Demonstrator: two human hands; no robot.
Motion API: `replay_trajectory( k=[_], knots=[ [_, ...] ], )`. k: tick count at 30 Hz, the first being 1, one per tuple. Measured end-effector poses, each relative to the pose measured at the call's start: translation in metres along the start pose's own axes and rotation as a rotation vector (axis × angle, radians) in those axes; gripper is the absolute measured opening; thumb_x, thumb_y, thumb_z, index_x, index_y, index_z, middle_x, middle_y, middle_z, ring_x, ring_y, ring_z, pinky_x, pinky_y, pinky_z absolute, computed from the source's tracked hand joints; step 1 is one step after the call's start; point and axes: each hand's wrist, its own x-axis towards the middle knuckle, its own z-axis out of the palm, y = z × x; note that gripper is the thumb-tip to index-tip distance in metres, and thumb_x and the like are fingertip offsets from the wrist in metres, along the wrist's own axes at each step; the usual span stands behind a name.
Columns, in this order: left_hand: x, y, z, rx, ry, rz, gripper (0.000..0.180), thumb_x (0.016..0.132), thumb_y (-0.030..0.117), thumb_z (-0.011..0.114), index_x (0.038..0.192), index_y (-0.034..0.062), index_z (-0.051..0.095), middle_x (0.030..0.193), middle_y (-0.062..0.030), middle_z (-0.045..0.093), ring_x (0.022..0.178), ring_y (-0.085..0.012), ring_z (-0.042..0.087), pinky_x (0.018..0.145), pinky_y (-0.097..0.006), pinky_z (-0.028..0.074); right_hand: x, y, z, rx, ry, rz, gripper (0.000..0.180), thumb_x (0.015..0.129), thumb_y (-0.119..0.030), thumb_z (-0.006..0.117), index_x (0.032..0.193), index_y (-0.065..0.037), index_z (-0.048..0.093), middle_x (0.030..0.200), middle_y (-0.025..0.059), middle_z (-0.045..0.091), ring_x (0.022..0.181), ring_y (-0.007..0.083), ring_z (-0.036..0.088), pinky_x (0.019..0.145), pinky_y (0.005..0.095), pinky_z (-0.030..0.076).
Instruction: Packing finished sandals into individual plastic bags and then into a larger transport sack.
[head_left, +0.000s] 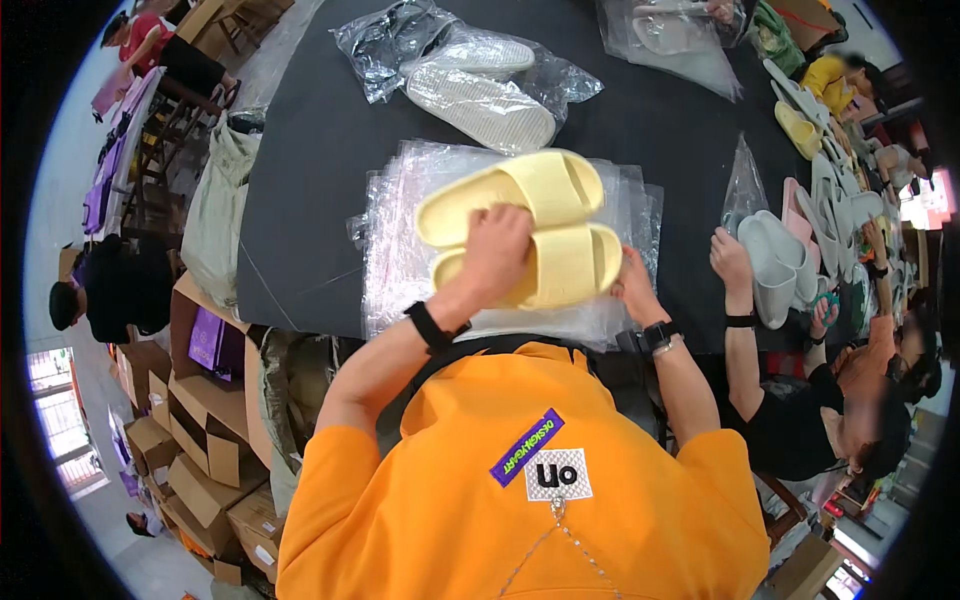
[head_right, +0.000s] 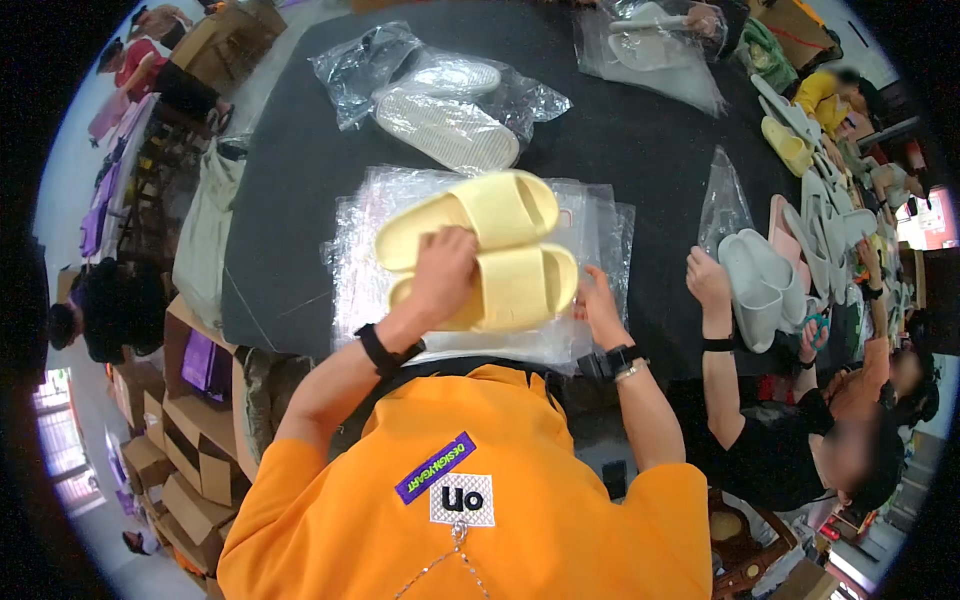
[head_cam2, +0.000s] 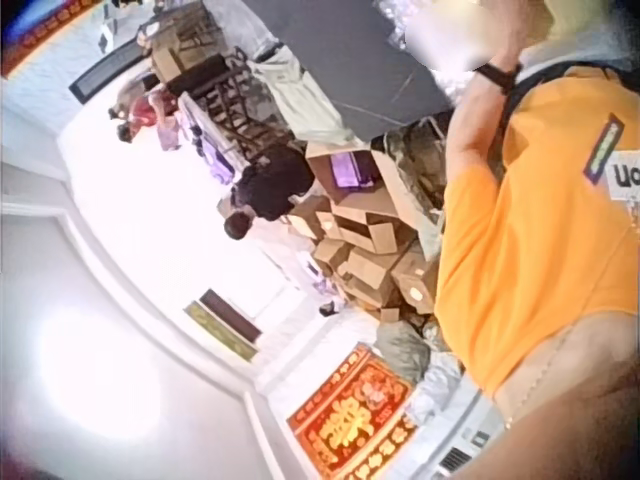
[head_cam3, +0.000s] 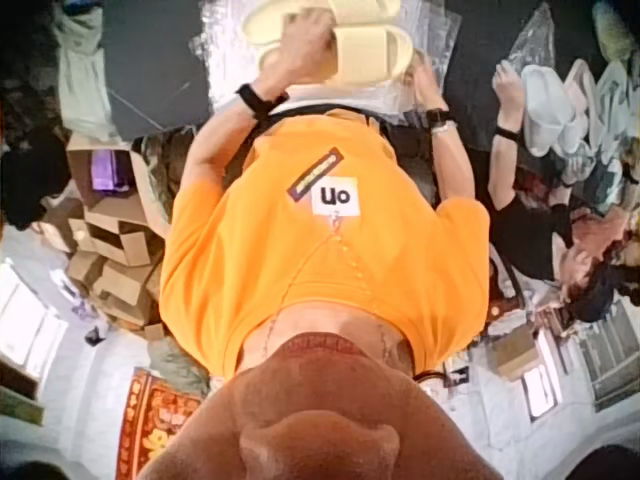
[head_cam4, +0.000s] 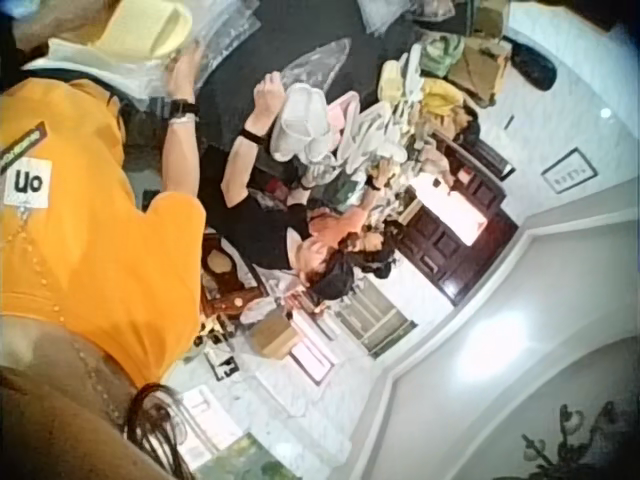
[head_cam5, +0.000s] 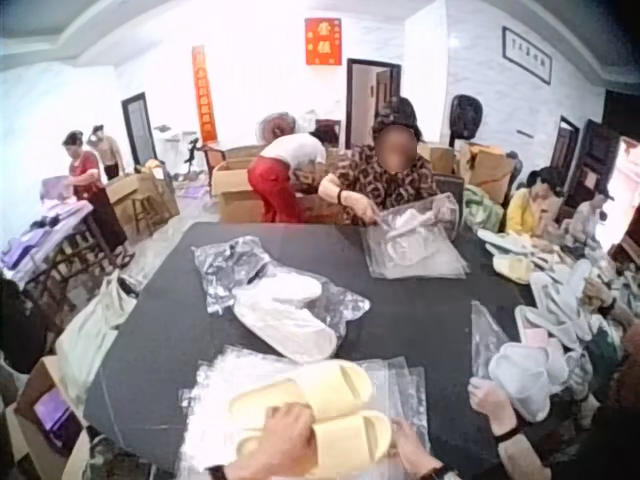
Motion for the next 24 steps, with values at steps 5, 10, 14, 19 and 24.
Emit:
replay_trajectory(
  k=[5, 10, 14, 19, 24],
  knots=[
    [-0.042, 0.006, 0.060, -0.085, -0.188, 0.024, 0.019, 0.070, 0.010, 0.056, 0.088, 0.0054, 0.050, 0.091, -0.0090, 0.054, 0.092, -0.0261, 0.049, 0.077, -0.040, 0.036, -0.051, 0.021, -0.004, -0.113, -0.102, 0.108, 0.050, 0.087, -0.018, 0.052, 0.129, -0.009, 0.027, 0.089, 0.0069, 0.059, 0.073, 0.0137, 0.058, 0.060, 0.0298, 0.048],
    [-0.064, -0.031, 0.059, -0.033, -0.174, 0.033, 0.019, 0.070, 0.010, 0.055, 0.088, 0.0069, 0.050, 0.091, -0.0082, 0.053, 0.092, -0.0258, 0.050, 0.078, -0.040, 0.035, -0.034, 0.043, -0.010, -0.073, 0.030, -0.065, 0.036, 0.086, -0.006, 0.051, 0.118, -0.006, 0.034, 0.078, 0.0052, 0.056, 0.066, 0.0108, 0.055, 0.057, 0.0262, 0.049],
    [-0.118, -0.106, 0.025, 0.076, -0.058, -0.097, 0.022, 0.068, 0.009, 0.054, 0.090, 0.0061, 0.051, 0.093, -0.0097, 0.053, 0.094, -0.0286, 0.049, 0.078, -0.041, 0.036, -0.036, 0.038, -0.009, -0.144, 0.044, -0.096, 0.024, 0.087, -0.004, 0.049, 0.107, -0.008, 0.037, 0.077, 0.0060, 0.057, 0.064, 0.0101, 0.054, 0.054, 0.0238, 0.047],
    [-0.166, -0.169, -0.025, 0.292, -0.075, -0.534, 0.014, 0.074, 0.007, 0.052, 0.088, 0.0048, 0.050, 0.089, -0.0117, 0.053, 0.092, -0.0319, 0.049, 0.074, -0.044, 0.036, -0.037, 0.045, -0.004, -0.236, 0.038, -0.150, 0.012, 0.087, -0.006, 0.050, 0.098, -0.006, 0.045, 0.076, 0.0045, 0.057, 0.066, 0.0103, 0.055, 0.056, 0.0235, 0.046],
    [-0.118, -0.149, -0.065, 0.286, 0.196, -0.413, 0.014, 0.068, 0.001, 0.054, 0.079, 0.0036, 0.046, 0.083, -0.0127, 0.051, 0.085, -0.0337, 0.047, 0.070, -0.043, 0.034, -0.044, 0.043, -0.003, -0.447, -0.042, -0.268, 0.020, 0.082, -0.009, 0.055, 0.101, -0.002, 0.053, 0.078, 0.0026, 0.058, 0.068, 0.0095, 0.053, 0.061, 0.0232, 0.044]
  ],
)
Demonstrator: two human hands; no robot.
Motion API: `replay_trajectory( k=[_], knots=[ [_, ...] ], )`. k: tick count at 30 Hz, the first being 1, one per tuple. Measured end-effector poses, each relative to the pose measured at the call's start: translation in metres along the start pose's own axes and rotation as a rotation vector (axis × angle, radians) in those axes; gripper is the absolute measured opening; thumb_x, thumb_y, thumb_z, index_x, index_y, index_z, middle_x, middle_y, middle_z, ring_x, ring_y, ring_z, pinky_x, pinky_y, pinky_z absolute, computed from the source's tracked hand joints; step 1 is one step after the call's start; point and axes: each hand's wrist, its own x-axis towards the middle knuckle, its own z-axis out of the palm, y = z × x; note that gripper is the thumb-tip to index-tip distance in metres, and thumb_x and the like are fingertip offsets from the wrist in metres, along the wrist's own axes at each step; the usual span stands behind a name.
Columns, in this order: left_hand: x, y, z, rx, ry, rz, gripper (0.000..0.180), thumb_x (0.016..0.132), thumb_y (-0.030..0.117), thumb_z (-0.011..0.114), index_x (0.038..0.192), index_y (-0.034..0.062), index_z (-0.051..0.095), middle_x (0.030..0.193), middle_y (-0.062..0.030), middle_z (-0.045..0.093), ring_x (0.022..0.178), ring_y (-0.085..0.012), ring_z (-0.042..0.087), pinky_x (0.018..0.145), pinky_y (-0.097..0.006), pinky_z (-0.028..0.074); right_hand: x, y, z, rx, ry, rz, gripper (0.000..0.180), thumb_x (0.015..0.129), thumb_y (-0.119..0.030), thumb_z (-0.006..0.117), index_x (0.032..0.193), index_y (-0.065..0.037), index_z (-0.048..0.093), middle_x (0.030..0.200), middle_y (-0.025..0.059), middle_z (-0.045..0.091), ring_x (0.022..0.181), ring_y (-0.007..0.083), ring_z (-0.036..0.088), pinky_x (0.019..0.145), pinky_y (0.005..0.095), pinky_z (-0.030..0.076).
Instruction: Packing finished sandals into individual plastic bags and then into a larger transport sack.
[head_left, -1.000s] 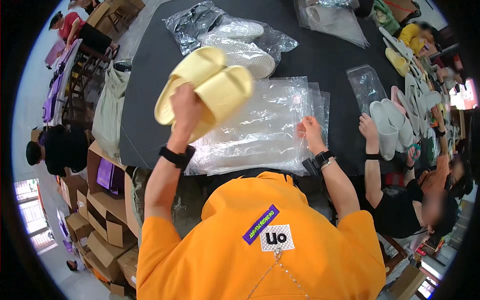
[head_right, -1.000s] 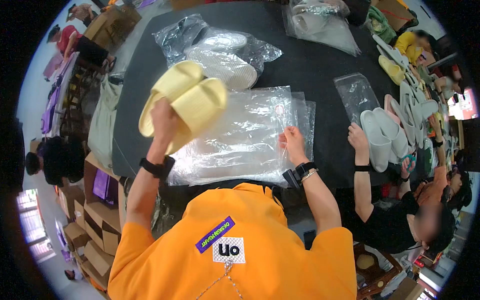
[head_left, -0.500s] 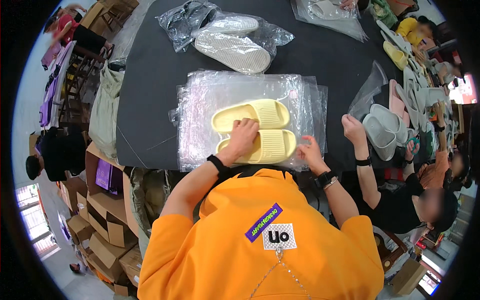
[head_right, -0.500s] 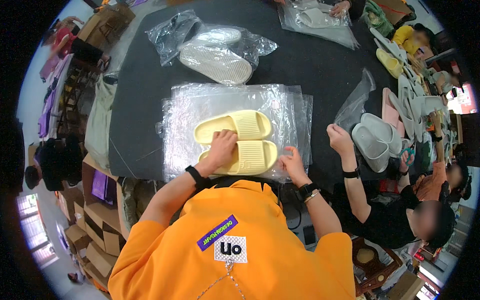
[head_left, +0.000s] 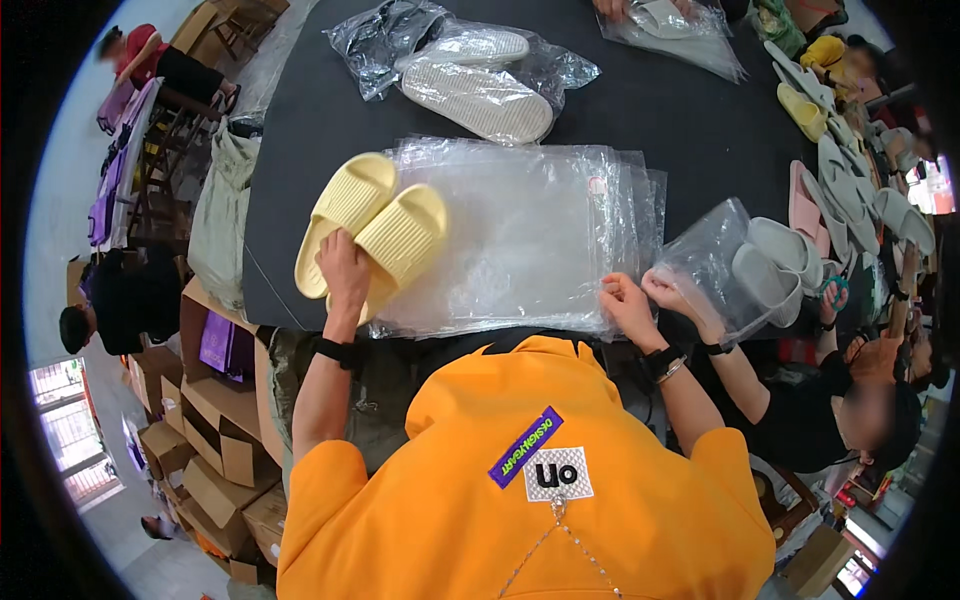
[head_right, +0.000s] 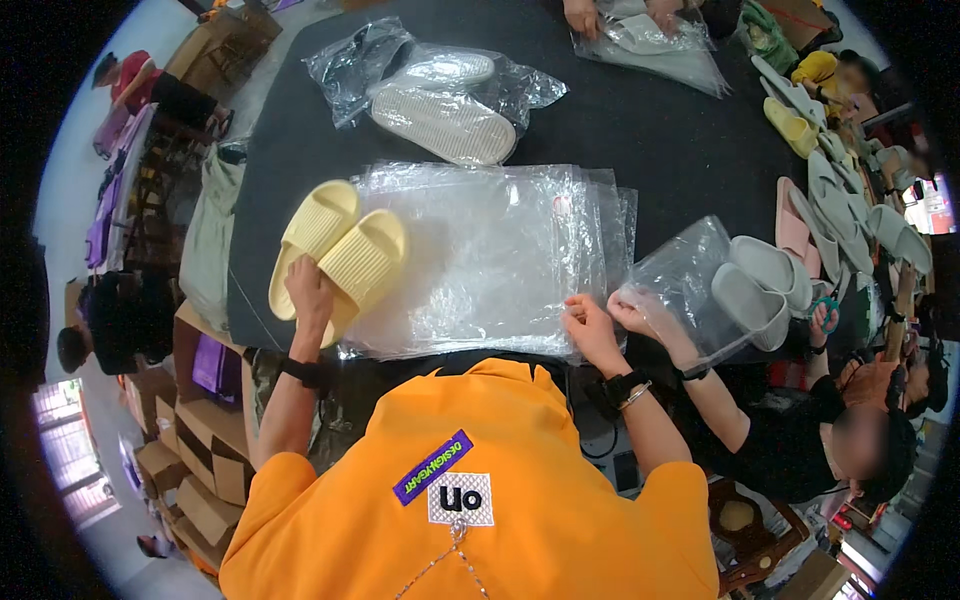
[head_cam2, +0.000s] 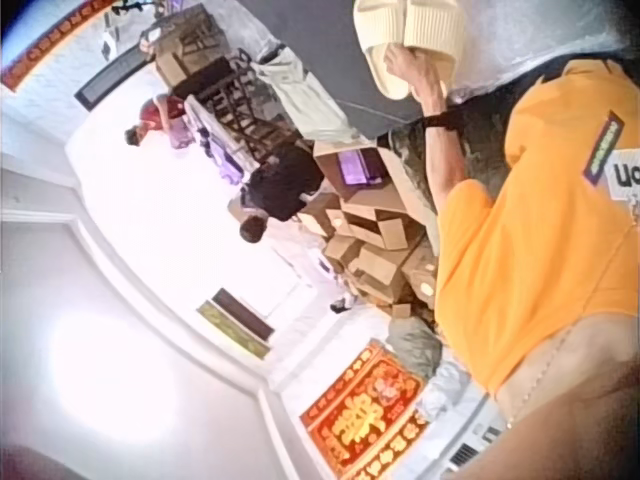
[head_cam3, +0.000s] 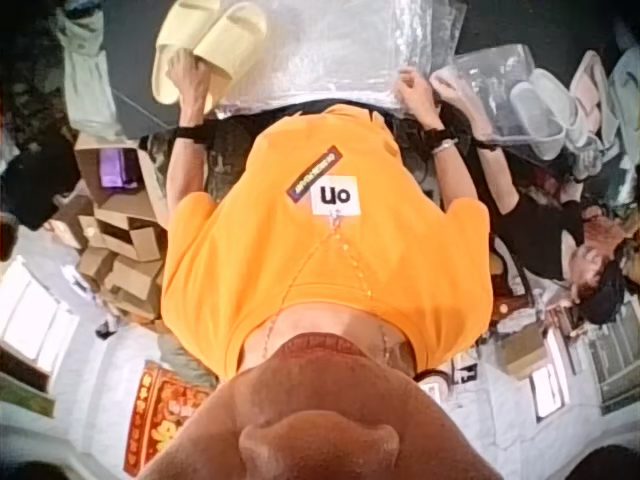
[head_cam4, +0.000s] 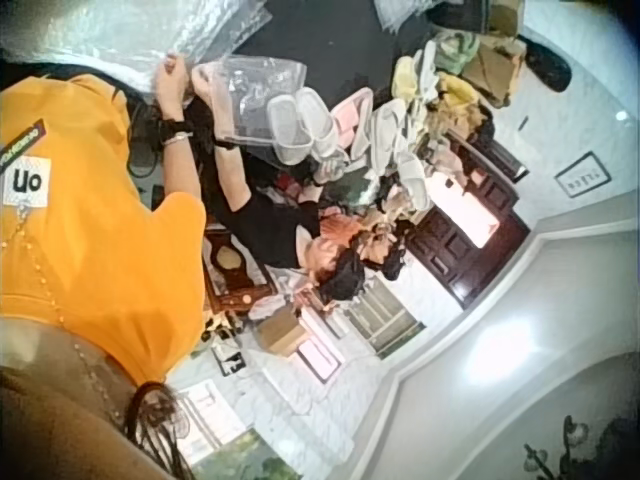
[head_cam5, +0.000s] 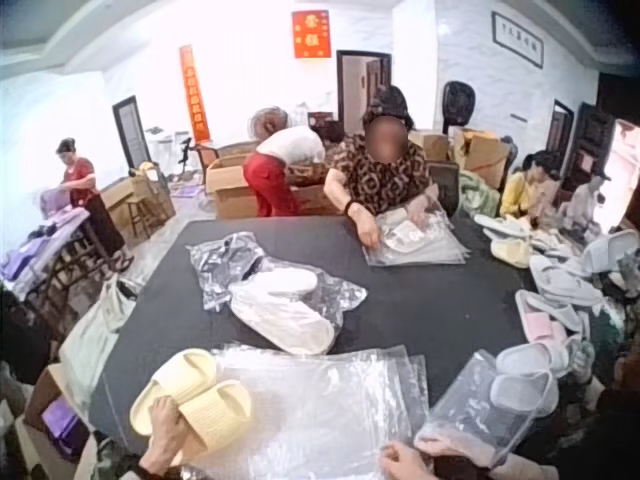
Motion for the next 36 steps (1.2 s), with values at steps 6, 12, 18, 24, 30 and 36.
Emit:
replay_trajectory(
  k=[6, 12, 18, 24, 30, 36],
  knots=[
    [0.030, 0.131, 0.024, -0.195, -0.092, 0.281, 0.020, 0.063, 0.001, 0.057, 0.080, 0.0053, 0.048, 0.079, -0.0106, 0.051, 0.083, -0.0300, 0.050, 0.072, -0.041, 0.035, -0.005, 0.004, -0.002, -0.260, -0.033, -0.148, 0.028, 0.079, -0.011, 0.057, 0.104, 0.001, 0.055, 0.083, 0.0040, 0.060, 0.073, 0.0127, 0.055, 0.066, 0.0252, 0.044],
    [-0.008, 0.152, 0.102, -0.209, -0.341, 0.371, 0.019, 0.069, 0.008, 0.057, 0.087, 0.0056, 0.052, 0.092, -0.0093, 0.055, 0.092, -0.0275, 0.050, 0.075, -0.042, 0.036, -0.033, -0.017, -0.013, 0.814, 0.066, 0.344, 0.052, 0.085, -0.030, 0.061, 0.125, -0.005, 0.039, 0.108, 0.0055, 0.049, 0.096, 0.0208, 0.051, 0.075, 0.0315, 0.046],
    [0.009, 0.150, 0.100, -0.211, -0.531, 0.418, 0.018, 0.070, 0.008, 0.057, 0.087, 0.0050, 0.051, 0.091, -0.0096, 0.054, 0.092, -0.0294, 0.049, 0.073, -0.043, 0.036, -0.048, -0.016, -0.025, 1.226, 0.094, 0.249, 0.056, 0.083, -0.029, 0.064, 0.128, -0.017, 0.032, 0.118, 0.0025, 0.038, 0.105, 0.0215, 0.046, 0.081, 0.0376, 0.043],
    [0.009, 0.143, 0.093, -0.246, -0.430, 0.422, 0.016, 0.069, 0.006, 0.056, 0.083, 0.0043, 0.049, 0.087, -0.0108, 0.052, 0.090, -0.0299, 0.048, 0.074, -0.041, 0.035, -0.031, -0.020, -0.003, 1.329, 0.021, 0.218, 0.039, 0.082, -0.026, 0.064, 0.114, -0.020, 0.042, 0.111, -0.0002, 0.046, 0.103, 0.0210, 0.047, 0.079, 0.0360, 0.042],
    [0.006, 0.125, 0.080, -0.214, -0.458, 0.398, 0.015, 0.069, 0.005, 0.054, 0.082, 0.0041, 0.048, 0.086, -0.0117, 0.052, 0.089, -0.0304, 0.047, 0.074, -0.041, 0.034, -0.033, -0.057, -0.001, 1.159, 0.044, 0.318, 0.066, 0.083, -0.050, 0.055, 0.131, -0.014, 0.029, 0.121, 0.0074, 0.040, 0.101, 0.0224, 0.049, 0.077, 0.0351, 0.043],
    [-0.010, 0.116, 0.092, -0.219, -0.398, 0.334, 0.017, 0.069, 0.006, 0.056, 0.084, 0.0048, 0.048, 0.087, -0.0112, 0.052, 0.089, -0.0299, 0.047, 0.075, -0.041, 0.034, -0.023, -0.063, -0.003, 1.091, 0.099, 0.418, 0.075, 0.088, -0.055, 0.042, 0.141, -0.014, 0.007, 0.138, 0.0148, 0.024, 0.102, 0.0277, 0.052, 0.072, 0.0384, 0.046]
  ],
)
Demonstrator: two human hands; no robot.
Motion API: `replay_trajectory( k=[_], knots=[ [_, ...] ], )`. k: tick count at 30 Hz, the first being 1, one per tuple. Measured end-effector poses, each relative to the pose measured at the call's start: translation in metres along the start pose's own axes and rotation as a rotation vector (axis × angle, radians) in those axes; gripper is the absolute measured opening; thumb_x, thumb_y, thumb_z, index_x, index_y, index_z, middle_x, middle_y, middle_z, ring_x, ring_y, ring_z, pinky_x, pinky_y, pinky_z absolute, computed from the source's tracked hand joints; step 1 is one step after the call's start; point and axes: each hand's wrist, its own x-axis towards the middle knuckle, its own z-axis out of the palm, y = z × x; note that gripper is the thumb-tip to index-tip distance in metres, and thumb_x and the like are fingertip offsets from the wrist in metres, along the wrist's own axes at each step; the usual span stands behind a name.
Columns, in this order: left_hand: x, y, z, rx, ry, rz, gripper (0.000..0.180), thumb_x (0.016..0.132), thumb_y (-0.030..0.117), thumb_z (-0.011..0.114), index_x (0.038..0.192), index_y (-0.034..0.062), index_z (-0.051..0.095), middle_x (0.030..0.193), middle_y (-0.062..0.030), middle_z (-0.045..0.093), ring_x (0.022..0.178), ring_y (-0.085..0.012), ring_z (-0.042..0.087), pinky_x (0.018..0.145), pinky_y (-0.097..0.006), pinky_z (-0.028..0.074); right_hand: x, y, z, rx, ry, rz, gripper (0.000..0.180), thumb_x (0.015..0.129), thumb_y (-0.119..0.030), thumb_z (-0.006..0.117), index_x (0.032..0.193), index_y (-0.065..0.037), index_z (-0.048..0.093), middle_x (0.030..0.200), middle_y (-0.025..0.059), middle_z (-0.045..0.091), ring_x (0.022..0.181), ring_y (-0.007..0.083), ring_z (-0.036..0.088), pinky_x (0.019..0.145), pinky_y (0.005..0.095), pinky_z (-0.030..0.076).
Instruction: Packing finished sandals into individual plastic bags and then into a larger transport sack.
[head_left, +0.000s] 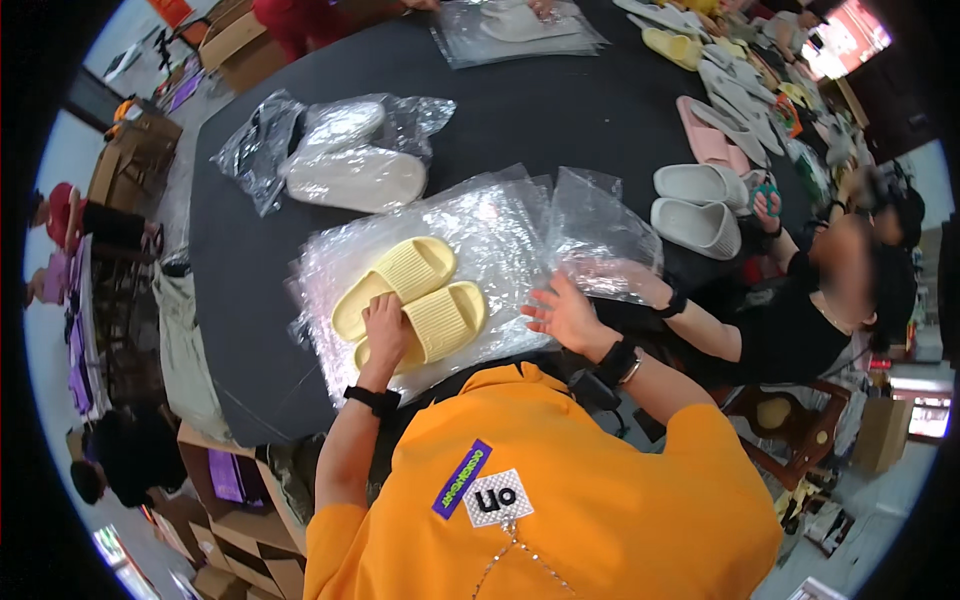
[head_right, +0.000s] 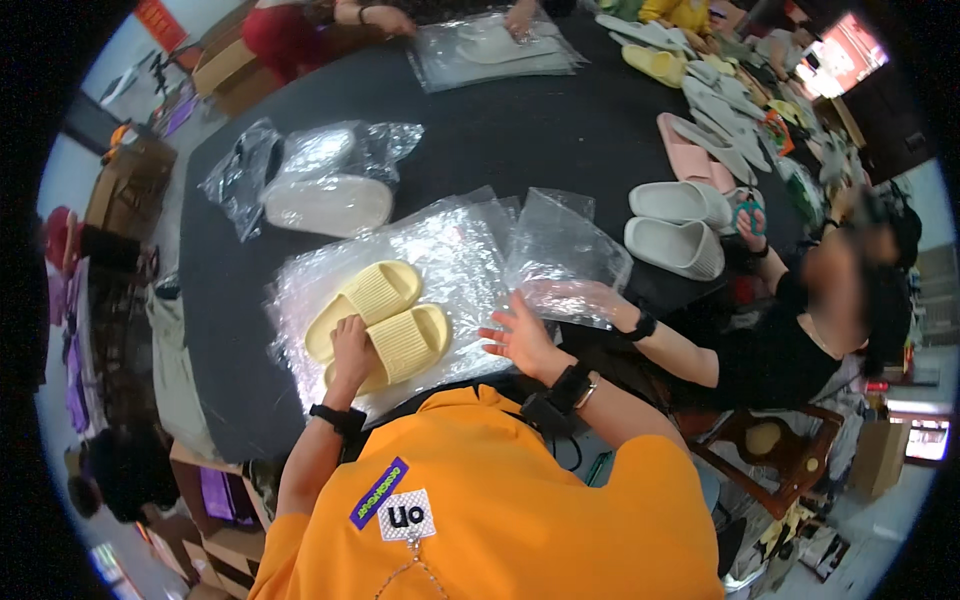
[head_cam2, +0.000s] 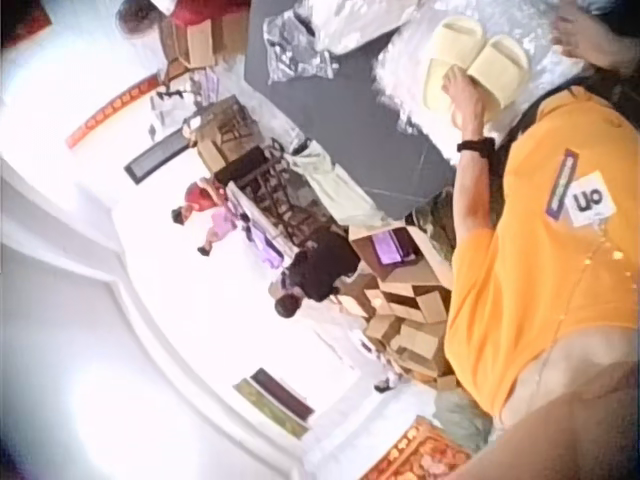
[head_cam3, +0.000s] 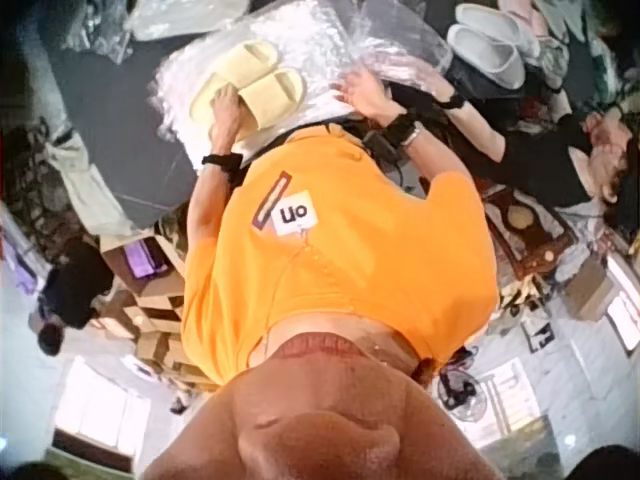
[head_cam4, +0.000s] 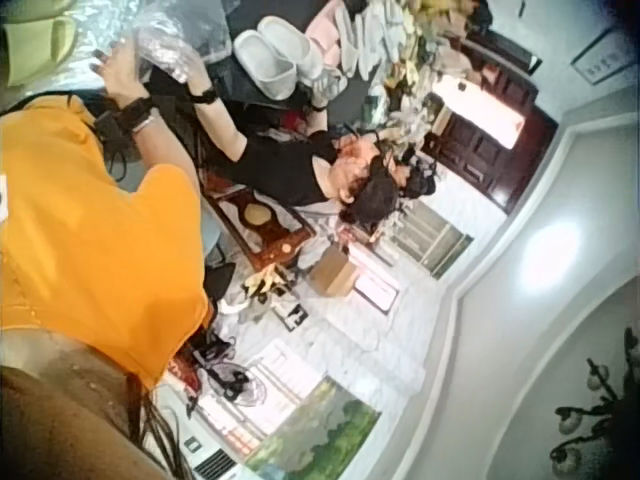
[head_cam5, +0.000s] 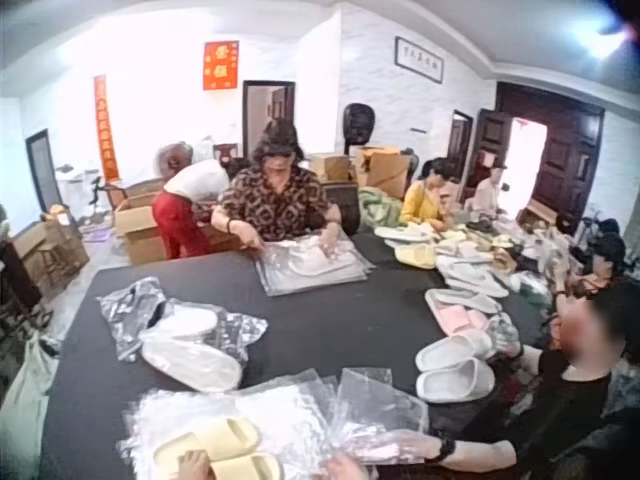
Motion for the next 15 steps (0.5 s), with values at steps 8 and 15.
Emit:
replay_trajectory(
  k=[8, 15],
  knots=[
    [0.001, 0.003, -0.003, -0.074, 0.032, 0.001, 0.017, 0.071, 0.006, 0.055, 0.086, 0.0048, 0.048, 0.087, -0.0112, 0.051, 0.089, -0.0299, 0.047, 0.075, -0.041, 0.033, 0.044, 0.017, -0.010, 0.184, 0.221, -0.234, 0.097, 0.073, -0.069, 0.054, 0.140, -0.019, 0.005, 0.142, 0.0066, 0.013, 0.108, 0.0248, 0.043, 0.081, 0.0387, 0.041],
    [-0.003, 0.002, 0.002, -0.065, 0.056, -0.019, 0.015, 0.071, 0.006, 0.054, 0.085, 0.0039, 0.048, 0.087, -0.0120, 0.051, 0.090, -0.0303, 0.047, 0.076, -0.041, 0.033, 0.060, -0.017, -0.027, 0.349, 0.511, -0.407, 0.071, 0.072, -0.062, 0.062, 0.119, -0.016, 0.037, 0.115, 0.0020, 0.041, 0.092, 0.0184, 0.051, 0.071, 0.0334, 0.043]
  ],
)
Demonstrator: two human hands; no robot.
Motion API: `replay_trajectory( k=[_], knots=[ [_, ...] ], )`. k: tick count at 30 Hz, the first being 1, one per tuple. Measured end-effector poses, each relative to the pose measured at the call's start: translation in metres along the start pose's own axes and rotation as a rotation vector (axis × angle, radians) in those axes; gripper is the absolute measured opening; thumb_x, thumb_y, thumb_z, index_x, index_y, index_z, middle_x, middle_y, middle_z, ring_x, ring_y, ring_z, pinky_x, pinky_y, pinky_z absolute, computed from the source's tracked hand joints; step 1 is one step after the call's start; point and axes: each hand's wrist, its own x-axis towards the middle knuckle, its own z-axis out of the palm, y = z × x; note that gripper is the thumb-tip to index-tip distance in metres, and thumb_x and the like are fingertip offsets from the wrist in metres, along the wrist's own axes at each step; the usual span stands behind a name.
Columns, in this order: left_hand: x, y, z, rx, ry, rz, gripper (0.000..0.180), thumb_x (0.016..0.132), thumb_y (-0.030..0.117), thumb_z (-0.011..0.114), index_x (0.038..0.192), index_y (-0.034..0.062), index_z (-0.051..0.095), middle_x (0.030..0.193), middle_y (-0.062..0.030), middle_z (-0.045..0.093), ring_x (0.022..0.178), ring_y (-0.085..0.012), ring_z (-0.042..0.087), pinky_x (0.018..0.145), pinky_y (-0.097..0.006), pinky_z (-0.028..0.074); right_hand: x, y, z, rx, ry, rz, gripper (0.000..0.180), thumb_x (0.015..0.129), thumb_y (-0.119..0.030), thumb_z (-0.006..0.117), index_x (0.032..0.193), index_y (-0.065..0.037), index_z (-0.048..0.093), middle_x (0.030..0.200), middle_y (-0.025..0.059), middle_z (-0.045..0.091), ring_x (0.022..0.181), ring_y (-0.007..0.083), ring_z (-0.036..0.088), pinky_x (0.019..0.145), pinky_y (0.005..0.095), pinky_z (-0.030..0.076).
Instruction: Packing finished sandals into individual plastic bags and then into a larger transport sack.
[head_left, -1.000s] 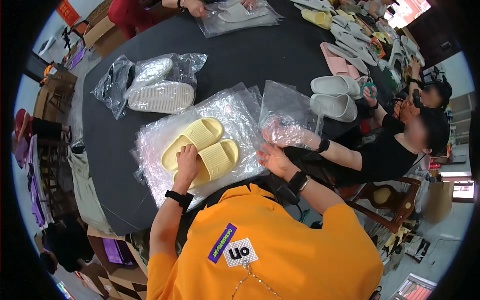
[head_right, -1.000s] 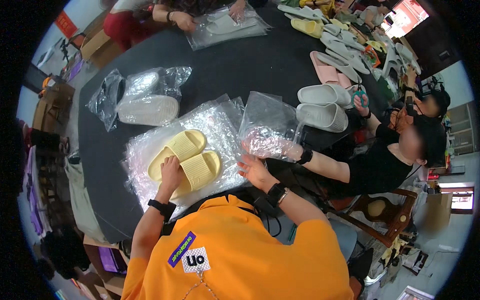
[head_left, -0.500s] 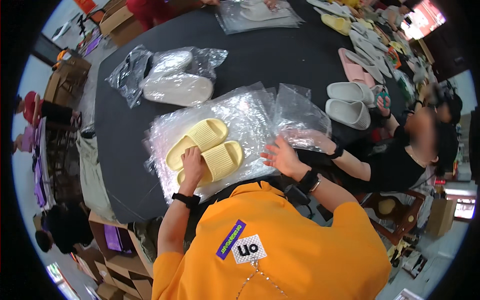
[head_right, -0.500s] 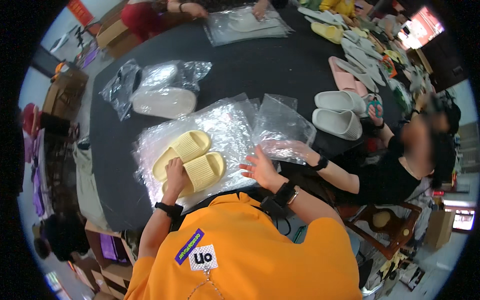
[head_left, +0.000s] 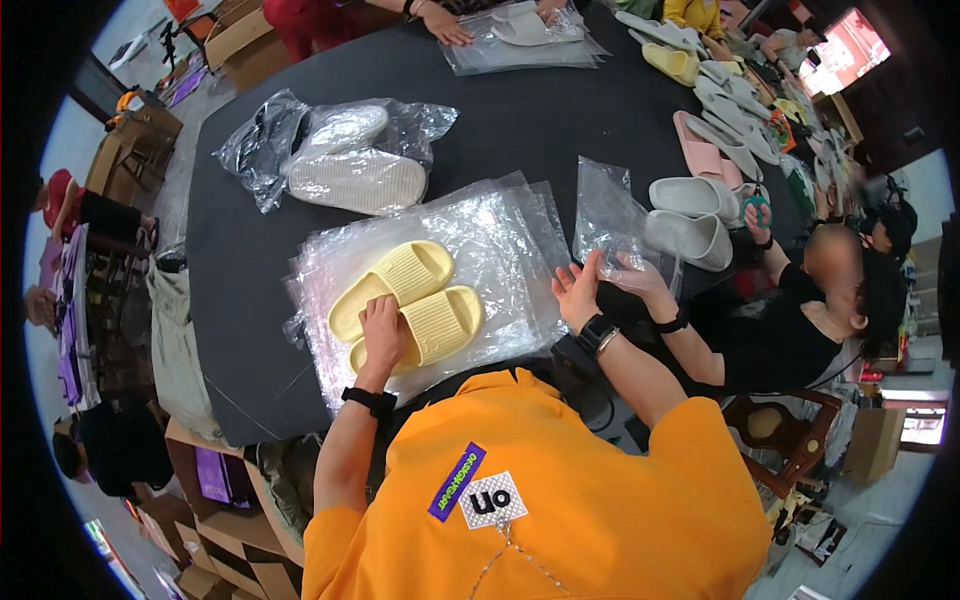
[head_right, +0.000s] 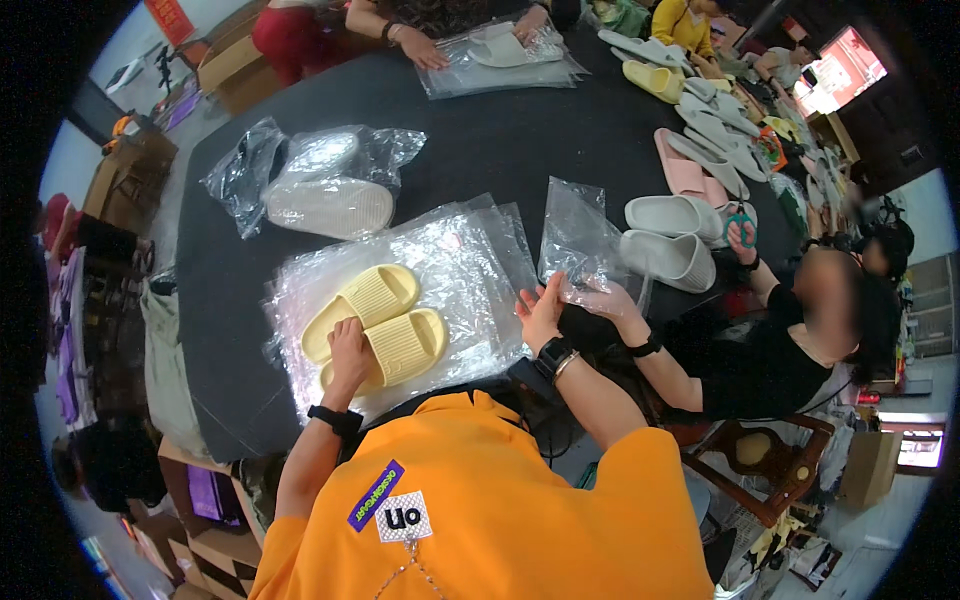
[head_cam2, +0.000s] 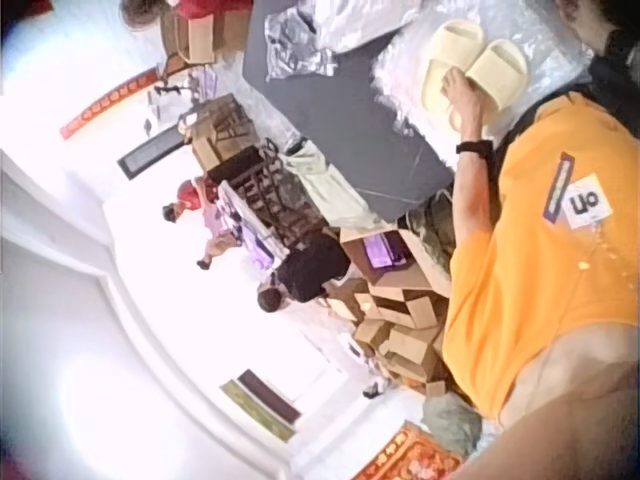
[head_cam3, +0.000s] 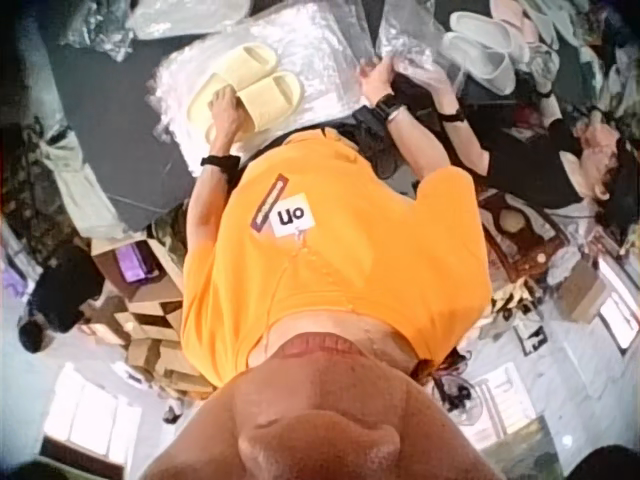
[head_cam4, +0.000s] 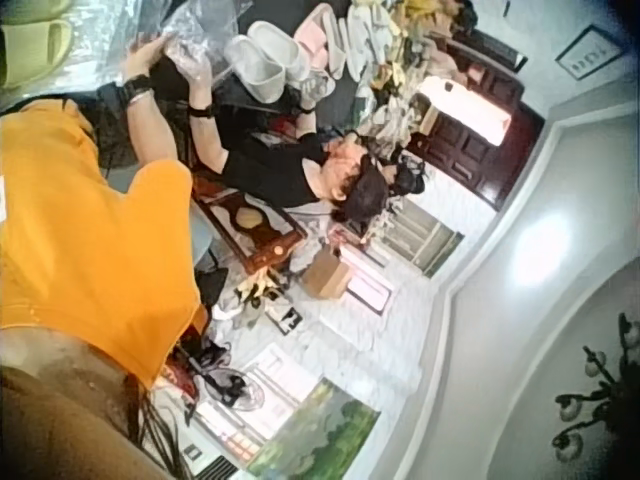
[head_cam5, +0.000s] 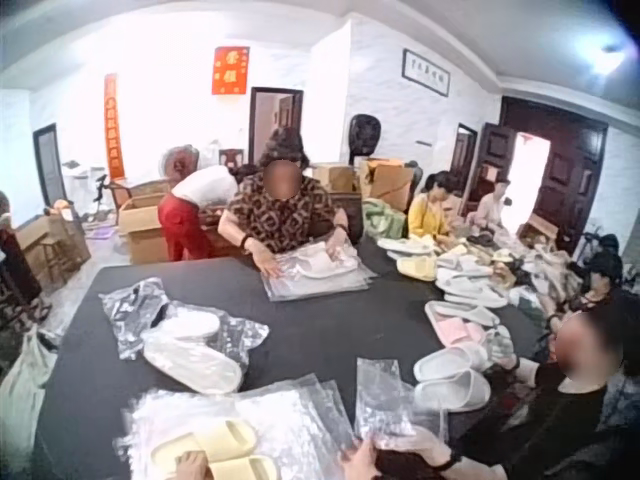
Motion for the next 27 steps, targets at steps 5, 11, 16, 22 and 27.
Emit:
replay_trajectory(
  k=[5, 11, 16, 22, 27],
  knots=[
    [0.001, -0.001, 0.002, 0.008, -0.001, 0.012, 0.016, 0.071, 0.005, 0.054, 0.086, 0.0036, 0.048, 0.088, -0.0120, 0.052, 0.091, -0.0299, 0.047, 0.077, -0.041, 0.033, 0.039, -0.002, -0.020, 0.172, -0.133, 0.065, 0.036, 0.078, -0.042, 0.067, 0.095, -0.014, 0.051, 0.089, -0.0025, 0.050, 0.082, 0.0118, 0.051, 0.066, 0.0288, 0.042],
    [0.001, -0.002, 0.000, 0.002, -0.015, 0.009, 0.017, 0.071, 0.005, 0.055, 0.087, 0.0041, 0.048, 0.088, -0.0111, 0.052, 0.090, -0.0291, 0.047, 0.077, -0.041, 0.033, 0.032, 0.001, -0.030, 0.009, -0.289, 0.044, 0.013, 0.080, -0.021, 0.066, 0.085, -0.014, 0.056, 0.068, -0.0061, 0.051, 0.061, 0.0066, 0.048, 0.060, 0.0245, 0.041],
    [0.001, -0.007, 0.003, -0.034, 0.001, 0.006, 0.019, 0.071, 0.006, 0.056, 0.088, 0.0052, 0.049, 0.088, -0.0104, 0.052, 0.090, -0.0289, 0.047, 0.076, -0.040, 0.034, -0.048, -0.003, 0.008, -0.967, -0.444, -1.048, 0.019, 0.069, -0.009, 0.064, 0.087, -0.011, 0.059, 0.079, 0.0028, 0.053, 0.073, 0.0196, 0.050, 0.065, 0.0356, 0.040],
    [0.002, -0.019, -0.012, -0.131, -0.020, -0.105, 0.023, 0.071, 0.004, 0.057, 0.093, 0.0029, 0.049, 0.086, -0.0134, 0.053, 0.087, -0.0304, 0.049, 0.075, -0.041, 0.036, -0.076, -0.011, 0.032, -1.627, -0.802, -1.647, 0.019, 0.059, -0.019, 0.066, 0.075, -0.009, 0.059, 0.124, 0.0080, 0.046, 0.126, 0.0286, 0.028, 0.103, 0.0561, 0.014],
    [0.003, -0.035, -0.050, -1.114, 0.283, -0.481, 0.028, 0.088, 0.005, 0.052, 0.115, -0.0003, 0.049, 0.109, -0.0064, 0.057, 0.099, -0.0142, 0.054, 0.083, -0.026, 0.046, -0.082, 0.014, 0.046, -1.679, -1.150, -1.718, 0.016, 0.060, -0.021, 0.065, 0.068, -0.009, 0.060, 0.124, 0.0053, 0.046, 0.127, 0.0295, 0.028, 0.097, 0.0677, 0.010]
  ],
)
